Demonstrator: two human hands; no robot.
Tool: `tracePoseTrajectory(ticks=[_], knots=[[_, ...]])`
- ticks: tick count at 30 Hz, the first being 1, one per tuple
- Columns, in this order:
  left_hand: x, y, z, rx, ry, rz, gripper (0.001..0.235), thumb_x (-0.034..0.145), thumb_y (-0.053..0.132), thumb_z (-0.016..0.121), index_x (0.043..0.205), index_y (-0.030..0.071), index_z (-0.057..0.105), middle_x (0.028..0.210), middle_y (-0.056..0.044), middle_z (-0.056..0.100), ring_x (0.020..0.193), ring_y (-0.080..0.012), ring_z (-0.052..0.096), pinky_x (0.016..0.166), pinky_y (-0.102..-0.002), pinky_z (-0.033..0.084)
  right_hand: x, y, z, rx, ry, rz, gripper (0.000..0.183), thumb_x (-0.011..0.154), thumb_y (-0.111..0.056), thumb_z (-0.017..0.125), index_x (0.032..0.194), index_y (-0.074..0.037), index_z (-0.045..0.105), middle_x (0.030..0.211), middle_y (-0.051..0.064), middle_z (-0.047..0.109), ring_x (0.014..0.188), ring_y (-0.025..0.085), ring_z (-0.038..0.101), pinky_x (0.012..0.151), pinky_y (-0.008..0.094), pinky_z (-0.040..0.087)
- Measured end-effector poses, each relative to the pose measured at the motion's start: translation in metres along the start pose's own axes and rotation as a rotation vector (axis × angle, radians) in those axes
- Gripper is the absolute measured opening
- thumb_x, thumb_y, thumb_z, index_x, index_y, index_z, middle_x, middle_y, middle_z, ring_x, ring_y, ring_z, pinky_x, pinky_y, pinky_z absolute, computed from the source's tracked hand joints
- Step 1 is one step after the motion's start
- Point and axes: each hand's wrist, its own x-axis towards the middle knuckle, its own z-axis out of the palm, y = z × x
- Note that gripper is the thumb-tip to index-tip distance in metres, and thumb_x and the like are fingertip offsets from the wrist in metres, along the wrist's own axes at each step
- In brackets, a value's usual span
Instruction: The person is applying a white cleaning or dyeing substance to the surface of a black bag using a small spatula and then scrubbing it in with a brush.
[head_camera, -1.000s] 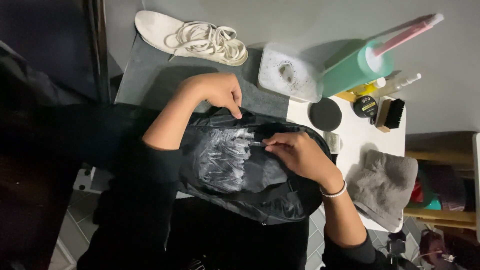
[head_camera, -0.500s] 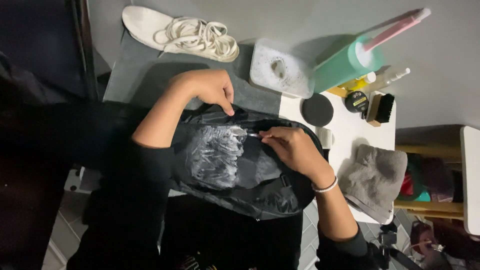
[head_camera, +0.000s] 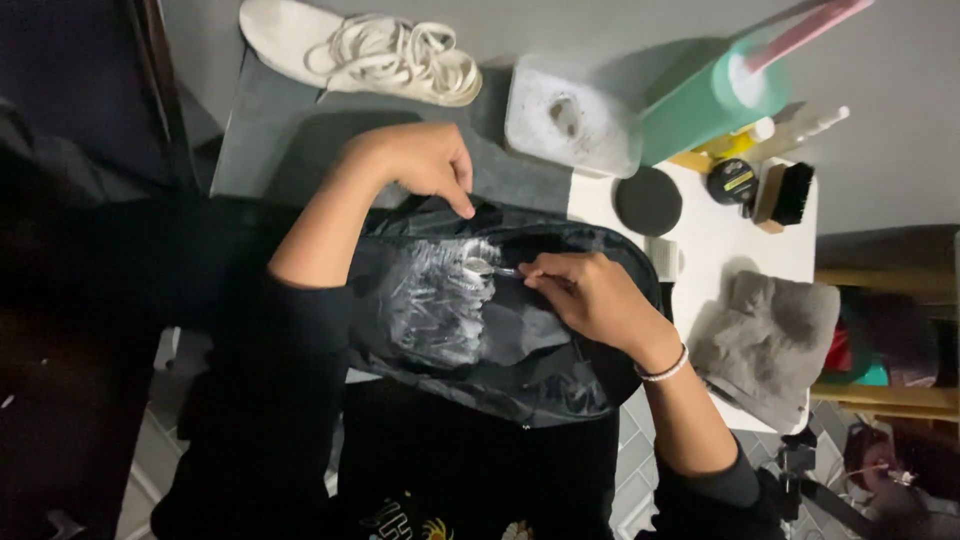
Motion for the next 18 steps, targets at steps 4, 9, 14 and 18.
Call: tracePoseTrajectory(ticks=[4,9,14,18], knots=[[-0.010,0.008,0.000,-0.013,-0.003,-0.015,0.042,0.082,0.036,0.087,0.109,0.004,0.081,0.108,-0.014,0.078,0.099,-0.0343,0.071,0.081,-0.046,0.057,-0.013,-0.004,0.006,0.085,-0.087,0.048,0.019,0.098,-0.002,0.060,0.088,-0.008,0.074,0.059,0.015,0.070,0.048,0.032,0.065,0.053,0.037,0.051],[-0.012,0.018,0.000,0.089,-0.012,-0.090,0.023,0.088,0.031,0.082,0.097,0.010,0.081,0.105,0.000,0.079,0.092,-0.0185,0.070,0.076,-0.039,0.051,-0.032,0.008,0.020,0.051,-0.170,-0.046,0.014,0.100,-0.013,0.061,0.101,-0.004,0.072,0.095,0.006,0.082,0.054,0.019,0.069,0.052,0.032,0.044],[-0.012,0.018,0.002,0.118,0.005,-0.088,0.024,0.089,0.032,0.081,0.099,0.011,0.082,0.111,0.000,0.078,0.096,-0.0181,0.070,0.080,-0.040,0.053,-0.042,0.001,0.021,0.109,-0.238,-0.055,0.009,0.098,-0.003,0.061,0.091,-0.005,0.066,0.079,0.006,0.070,0.064,0.021,0.062,0.059,0.032,0.044],[-0.003,0.012,0.001,0.150,-0.009,-0.075,0.024,0.083,0.035,0.083,0.096,0.014,0.082,0.094,0.005,0.078,0.083,-0.0145,0.066,0.070,-0.034,0.046,-0.047,-0.006,0.015,0.148,-0.384,-0.046,0.017,0.095,-0.001,0.054,0.095,-0.009,0.069,0.086,0.004,0.077,0.074,0.021,0.074,0.066,0.033,0.051]])
